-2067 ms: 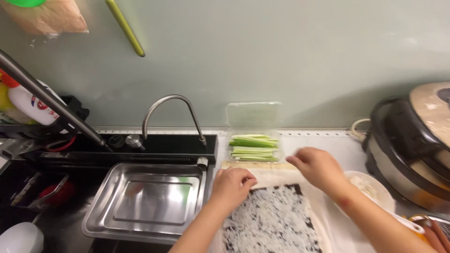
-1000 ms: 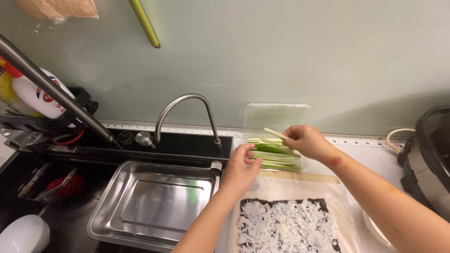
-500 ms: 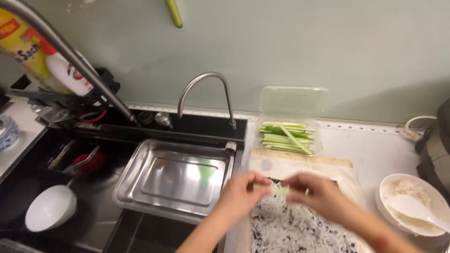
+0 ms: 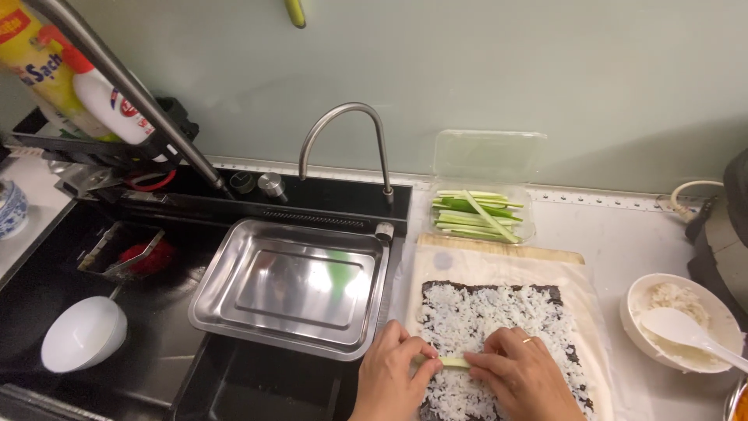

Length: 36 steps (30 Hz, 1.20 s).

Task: The recorder is making sushi by spreading rice on a seaweed sheet and adding cucumber, carrot, and sausage strips.

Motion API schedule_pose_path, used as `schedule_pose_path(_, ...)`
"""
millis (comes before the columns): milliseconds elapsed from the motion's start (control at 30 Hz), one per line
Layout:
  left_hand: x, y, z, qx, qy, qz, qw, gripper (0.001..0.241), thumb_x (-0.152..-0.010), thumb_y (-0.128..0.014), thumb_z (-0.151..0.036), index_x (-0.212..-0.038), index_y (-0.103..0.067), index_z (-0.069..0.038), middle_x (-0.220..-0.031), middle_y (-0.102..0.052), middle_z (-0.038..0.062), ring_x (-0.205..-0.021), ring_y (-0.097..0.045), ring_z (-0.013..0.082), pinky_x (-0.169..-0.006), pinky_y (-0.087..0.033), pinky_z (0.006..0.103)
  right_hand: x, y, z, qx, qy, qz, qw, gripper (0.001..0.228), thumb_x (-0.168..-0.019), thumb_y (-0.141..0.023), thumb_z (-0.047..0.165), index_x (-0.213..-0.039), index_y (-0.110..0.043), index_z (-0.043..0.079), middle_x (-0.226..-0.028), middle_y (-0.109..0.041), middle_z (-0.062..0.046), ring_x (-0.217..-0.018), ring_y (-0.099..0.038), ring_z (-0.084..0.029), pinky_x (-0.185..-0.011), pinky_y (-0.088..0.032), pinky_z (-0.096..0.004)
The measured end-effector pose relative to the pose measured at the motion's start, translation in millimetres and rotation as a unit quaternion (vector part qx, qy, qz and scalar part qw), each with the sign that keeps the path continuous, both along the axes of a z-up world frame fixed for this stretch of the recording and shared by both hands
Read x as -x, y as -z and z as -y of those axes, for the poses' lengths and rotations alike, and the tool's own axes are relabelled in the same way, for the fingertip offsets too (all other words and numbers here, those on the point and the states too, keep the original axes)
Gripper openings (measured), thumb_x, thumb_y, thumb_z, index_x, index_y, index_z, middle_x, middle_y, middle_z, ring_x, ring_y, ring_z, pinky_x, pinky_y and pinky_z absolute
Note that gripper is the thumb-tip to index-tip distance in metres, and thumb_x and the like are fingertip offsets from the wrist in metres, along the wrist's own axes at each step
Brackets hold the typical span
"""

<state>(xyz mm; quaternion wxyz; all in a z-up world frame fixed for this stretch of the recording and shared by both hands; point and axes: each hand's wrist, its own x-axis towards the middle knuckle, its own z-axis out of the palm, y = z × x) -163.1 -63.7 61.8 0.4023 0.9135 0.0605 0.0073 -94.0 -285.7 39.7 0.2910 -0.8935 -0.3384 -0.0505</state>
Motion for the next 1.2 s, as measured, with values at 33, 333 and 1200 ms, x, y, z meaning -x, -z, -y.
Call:
schedule_pose_path(33, -0.4, 1.3, -0.1, 0.000, 0.002, 0.001, 1.000, 0.018, -0.082, -0.082, -0.030, -0.091, -0.077, -0.015, -0.090, -0.052, 0.004, -0.090, -0.060, 0.0208, -0.076, -0.049, 0.0376, -2.0, 4.4, 1.2, 0.000, 0.002, 0.001, 1.000, 0.028, -0.070, -0.084, 0.026, -0.097, -0.086, 0.021, -0.090, -0.068, -0.002, -0.083, -0.066, -0.023, -0.075, -0.049, -0.037)
schedule_pose_path(333, -23.0, -8.5, -3.3, 0.010, 0.014, -0.028, 0.999, 0.023, -0.079, -0.082, -0.030, -0.097, -0.079, -0.017, -0.090, -0.056, 0.002, -0.090, -0.065, 0.0171, -0.084, -0.052, 0.0335, -112.5, -43.5, -12.5, 0.033, 0.196, -0.192, 0.961, 0.028, -0.087, -0.083, 0.033, -0.101, -0.076, 0.010, -0.089, -0.071, -0.004, -0.085, -0.068, -0.025, -0.076, -0.055, -0.039)
schedule_pose_path(1200, -18.6, 8.1, 69.2, -0.014, 0.211, 0.197, 0.957, 0.021, -0.085, -0.079, -0.016, -0.103, -0.075, -0.006, -0.098, -0.056, 0.010, -0.097, -0.056, 0.0275, -0.083, -0.041, 0.0410, -13.4, -37.7, 93.6, 0.024, 0.031, -0.184, 0.982, 0.027, -0.070, -0.084, 0.019, -0.098, -0.085, 0.016, -0.096, -0.074, 0.000, -0.085, -0.071, -0.020, -0.073, -0.056, -0.034)
